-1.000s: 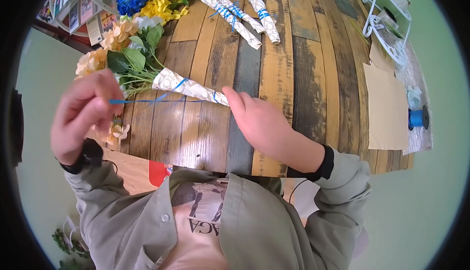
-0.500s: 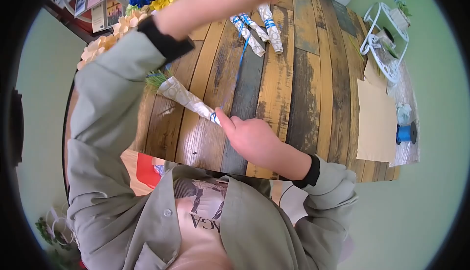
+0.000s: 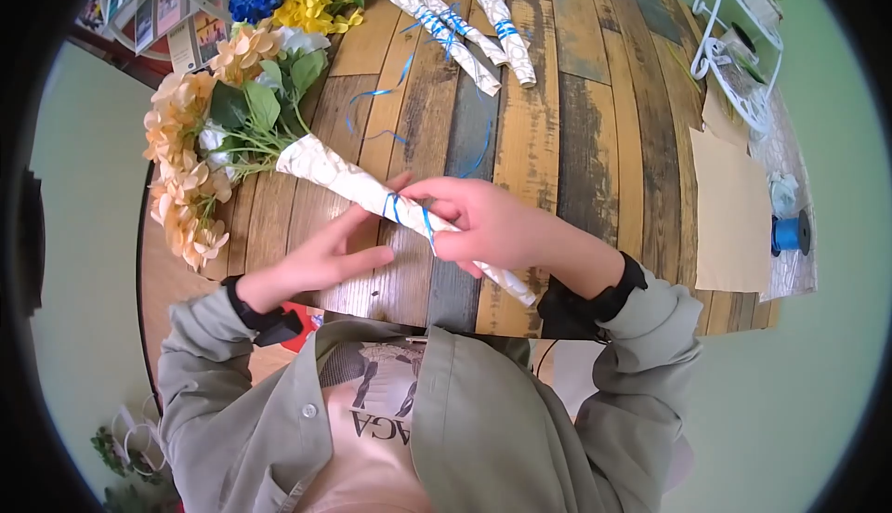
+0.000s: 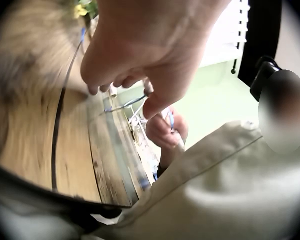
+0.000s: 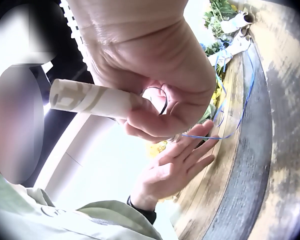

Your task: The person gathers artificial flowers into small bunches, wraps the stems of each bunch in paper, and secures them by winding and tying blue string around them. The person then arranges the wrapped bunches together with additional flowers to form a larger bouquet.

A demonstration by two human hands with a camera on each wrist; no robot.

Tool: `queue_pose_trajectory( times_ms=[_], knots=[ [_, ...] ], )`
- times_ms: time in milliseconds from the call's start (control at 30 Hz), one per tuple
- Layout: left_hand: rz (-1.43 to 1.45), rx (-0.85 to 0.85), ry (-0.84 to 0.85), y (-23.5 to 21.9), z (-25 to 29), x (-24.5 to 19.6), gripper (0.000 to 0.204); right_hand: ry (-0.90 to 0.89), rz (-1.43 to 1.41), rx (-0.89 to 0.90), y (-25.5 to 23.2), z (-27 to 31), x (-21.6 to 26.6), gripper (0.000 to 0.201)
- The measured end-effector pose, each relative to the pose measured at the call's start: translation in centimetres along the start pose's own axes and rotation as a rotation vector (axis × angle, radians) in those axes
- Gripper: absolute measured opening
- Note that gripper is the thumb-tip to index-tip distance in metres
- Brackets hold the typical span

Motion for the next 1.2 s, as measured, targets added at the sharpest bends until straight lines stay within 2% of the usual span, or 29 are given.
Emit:
queue_pose_trajectory(
  times_ms=[33, 67, 100, 167, 200, 233, 300, 367, 433, 500, 567, 633, 700, 767, 800, 867, 933, 1000, 1067, 1200],
  knots=[
    [0.293, -0.006, -0.022, 0.7, -0.4, 0.3, 0.061, 0.001, 0.004, 0.001, 0.2, 0.0, 0.3, 0.057],
    [0.408, -0.126, -0.080, 0.8, -0.6, 0.7, 0.038, -0.002, 0.005, -0.002, 0.3, 0.0, 0.6, 0.057],
    [0.414, -0.122, -0.077, 0.6, -0.7, 1.1, 0.038, -0.005, 0.006, -0.010, 0.4, 0.1, 0.8, 0.057],
    [1.003, 0.026, -0.200, 1.5, -1.0, 2.6, 0.018, -0.016, 0.059, -0.054, 0.1, 0.5, 0.7, 0.055],
    [1.039, -0.012, -0.302, 1.7, -1.0, 1.5, 0.017, -0.031, 0.110, -0.089, -0.1, 0.6, 0.8, 0.053],
    [1.041, -0.001, -0.307, 1.8, -0.8, 0.8, 0.017, -0.029, 0.104, -0.099, -0.1, 0.7, 0.6, 0.053],
    [1.071, -0.135, -0.437, 1.5, -0.1, 1.2, 0.019, -0.101, 0.367, -0.197, -0.4, 1.0, 0.7, 0.048],
    [1.002, -0.137, -0.465, 1.9, -0.3, 0.5, 0.022, -0.061, 0.352, -0.177, -0.1, 1.1, 0.6, 0.045],
    [0.927, -0.212, -0.478, 1.7, -0.4, 0.5, 0.017, -0.021, 0.338, -0.149, -0.1, 1.0, 0.6, 0.041],
    [0.922, -0.208, -0.477, 1.5, -0.4, 0.3, 0.016, 0.048, 0.107, -0.116, -0.5, 0.7, 0.3, 0.031],
    [0.919, -0.199, -0.476, 1.4, -0.4, 0.4, 0.015, -0.008, 0.055, -0.103, -1.9, -0.4, -1.3, 0.029],
    [0.894, -0.182, -0.489, 1.3, -0.3, 0.7, 0.015, -0.160, 0.143, -0.192, -3.3, -0.5, -0.8, 0.031],
    [0.906, -0.177, -0.489, 1.3, -0.5, 0.7, 0.015, -0.152, 0.199, -0.203, -3.2, -0.5, -0.5, 0.033],
    [0.917, -0.174, -0.490, 1.2, -0.5, 0.7, 0.015, -0.136, -0.462, -0.216, -2.6, -1.0, -0.9, 0.035],
    [0.923, -0.153, -0.491, 1.2, -0.4, 0.8, 0.015, -0.135, -0.464, -0.216, -2.5, -1.4, -1.1, 0.035],
    [0.930, -0.130, -0.498, 1.3, -0.5, 0.5, 0.015, -0.152, -0.675, -0.117, -2.1, -2.1, -1.6, 0.036],
    [0.932, -0.136, -0.560, 1.6, -0.3, 0.1, 0.016, -0.100, -0.647, -0.137, -2.8, -2.6, -2.1, 0.037],
    [0.935, -0.129, -0.552, 1.5, -0.3, 0.5, 0.016, -0.051, -0.614, -0.158, -3.5, -3.1, -2.9, 0.038],
    [0.941, -0.121, -0.545, 1.3, -0.5, 1.0, 0.016, 0.051, -0.602, -0.293, -5.0, -3.3, -4.5, 0.038],
    [0.947, -0.130, -0.569, 1.1, -0.7, 1.3, 0.019, 0.010, -0.619, -0.181, -5.6, -3.7, -4.4, 0.038]
  ],
)
Point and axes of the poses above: each hand's wrist, its own z-axis away from the middle knuckle, its own y-axis out of the palm, x = y × z, the point moved 7 cm from there along -z, towards the middle knuckle, and after that the axes turned 1 degree about z, right-handed, at the moved point
